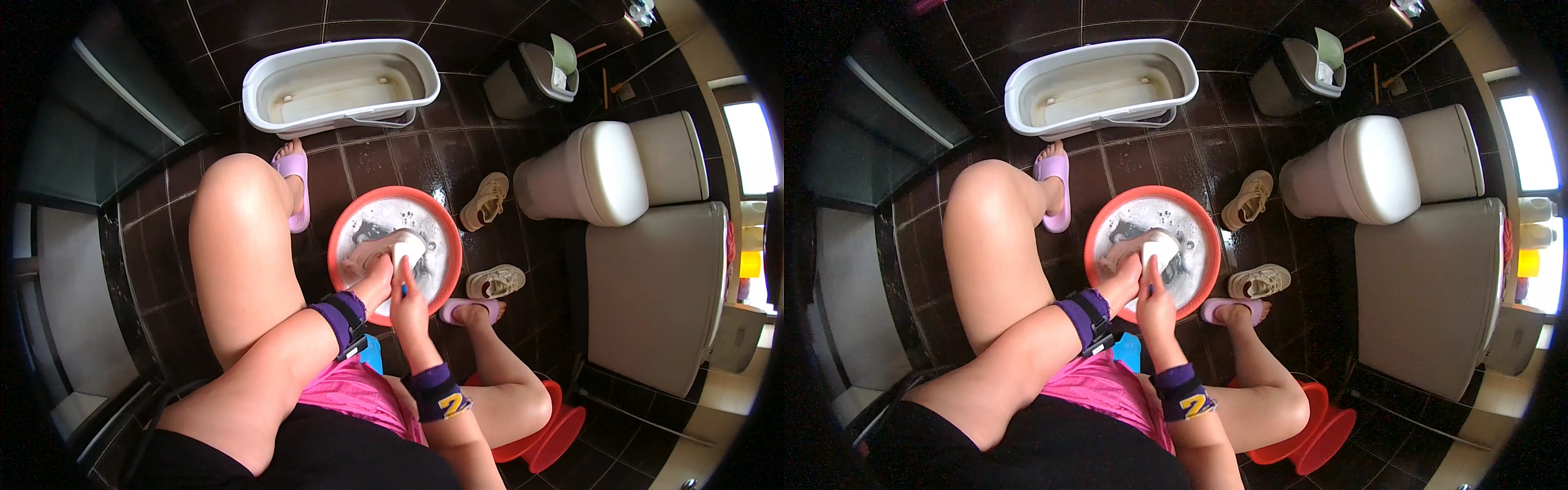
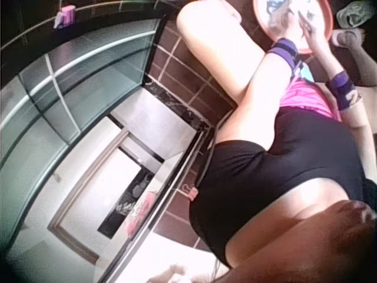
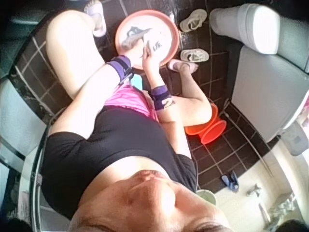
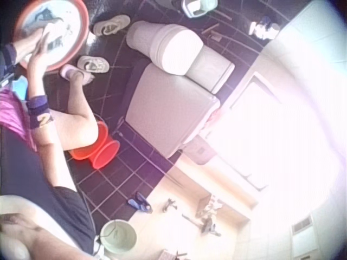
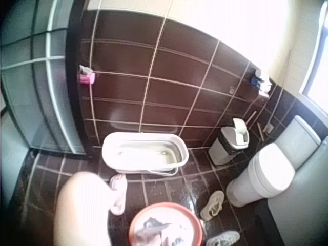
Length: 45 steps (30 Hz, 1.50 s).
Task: The person cleans a white shoe by hand using a brush and soapy water in a basin.
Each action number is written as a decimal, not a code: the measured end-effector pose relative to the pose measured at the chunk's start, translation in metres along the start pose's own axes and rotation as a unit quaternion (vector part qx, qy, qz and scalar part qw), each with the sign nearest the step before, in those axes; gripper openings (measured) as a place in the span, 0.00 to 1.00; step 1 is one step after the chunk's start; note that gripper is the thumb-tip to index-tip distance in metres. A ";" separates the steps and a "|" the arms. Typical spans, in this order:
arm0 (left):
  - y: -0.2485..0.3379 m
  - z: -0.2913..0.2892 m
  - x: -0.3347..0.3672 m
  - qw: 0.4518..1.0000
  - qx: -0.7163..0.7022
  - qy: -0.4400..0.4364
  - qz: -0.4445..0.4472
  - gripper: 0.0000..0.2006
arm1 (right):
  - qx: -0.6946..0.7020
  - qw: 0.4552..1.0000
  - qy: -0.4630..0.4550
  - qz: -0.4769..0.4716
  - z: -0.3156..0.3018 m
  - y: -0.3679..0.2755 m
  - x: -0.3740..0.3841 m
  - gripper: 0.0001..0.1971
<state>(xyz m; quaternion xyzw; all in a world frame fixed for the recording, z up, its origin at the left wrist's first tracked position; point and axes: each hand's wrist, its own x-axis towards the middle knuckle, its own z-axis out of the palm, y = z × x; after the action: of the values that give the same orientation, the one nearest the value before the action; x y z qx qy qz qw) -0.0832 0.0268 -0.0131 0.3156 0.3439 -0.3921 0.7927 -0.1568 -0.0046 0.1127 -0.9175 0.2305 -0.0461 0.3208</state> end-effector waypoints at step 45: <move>-0.001 -0.040 0.001 0.809 0.553 0.156 0.125 0.27 | -0.128 0.935 -0.296 0.150 -0.034 0.022 0.008 0.26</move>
<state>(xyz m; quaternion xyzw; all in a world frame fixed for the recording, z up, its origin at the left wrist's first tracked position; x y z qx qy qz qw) -0.0953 0.0562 -0.0366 0.7975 0.1459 -0.3592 0.4622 -0.1665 -0.0426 0.1262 -0.8775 0.2640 0.3064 0.2577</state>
